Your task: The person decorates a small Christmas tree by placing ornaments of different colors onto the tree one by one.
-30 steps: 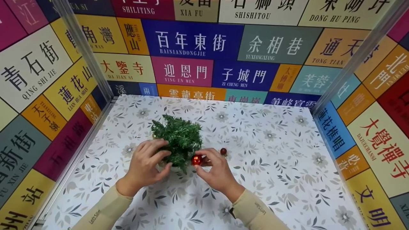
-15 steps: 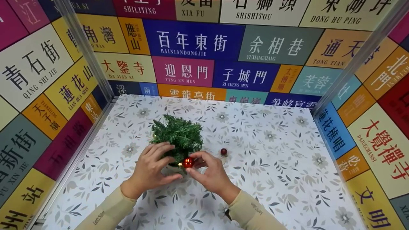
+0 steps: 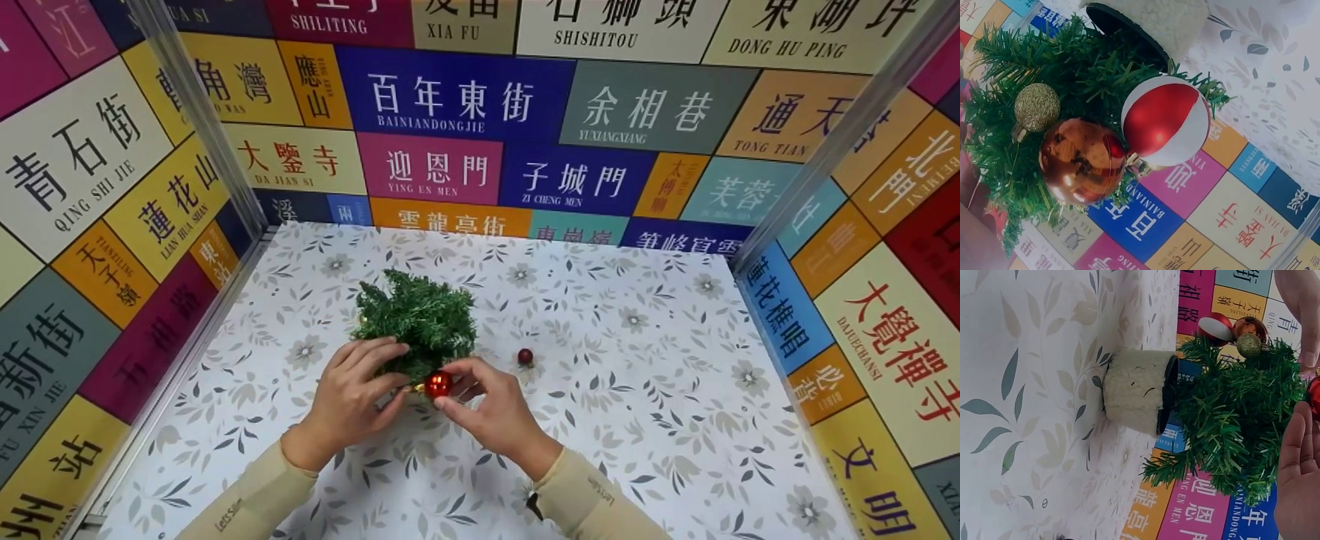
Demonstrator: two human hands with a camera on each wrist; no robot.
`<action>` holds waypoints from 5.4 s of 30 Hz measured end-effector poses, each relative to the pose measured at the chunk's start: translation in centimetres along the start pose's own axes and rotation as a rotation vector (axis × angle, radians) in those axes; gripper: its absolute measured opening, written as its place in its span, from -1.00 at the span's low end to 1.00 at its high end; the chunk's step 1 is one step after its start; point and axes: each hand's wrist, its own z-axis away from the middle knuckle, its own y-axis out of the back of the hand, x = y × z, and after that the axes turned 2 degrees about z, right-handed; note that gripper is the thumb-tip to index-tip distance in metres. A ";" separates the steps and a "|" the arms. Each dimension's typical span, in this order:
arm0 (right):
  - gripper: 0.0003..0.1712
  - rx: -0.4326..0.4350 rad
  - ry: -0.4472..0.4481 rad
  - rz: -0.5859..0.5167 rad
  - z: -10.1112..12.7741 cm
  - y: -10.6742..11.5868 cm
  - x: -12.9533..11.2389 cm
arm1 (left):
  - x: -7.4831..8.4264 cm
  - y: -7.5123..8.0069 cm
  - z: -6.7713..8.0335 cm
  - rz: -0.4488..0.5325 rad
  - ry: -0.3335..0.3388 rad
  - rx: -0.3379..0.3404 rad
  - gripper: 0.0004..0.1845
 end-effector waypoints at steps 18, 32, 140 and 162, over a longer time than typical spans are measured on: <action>-0.56 -0.073 -0.011 0.241 1.5 -1.0 2.6 | 0.5 0.8 -0.6 0.080 0.015 0.033 -0.84; -0.75 0.043 0.240 0.345 0.5 -3.0 2.9 | 0.6 0.8 0.0 0.082 0.045 0.036 -0.89; -0.70 0.177 -0.016 0.326 0.1 -4.3 6.4 | 0.7 -0.7 -1.6 -0.055 0.125 -0.083 -0.92; -0.77 0.166 0.017 0.403 1.2 -2.0 7.1 | 0.7 0.1 -0.4 -0.139 0.300 0.083 -0.28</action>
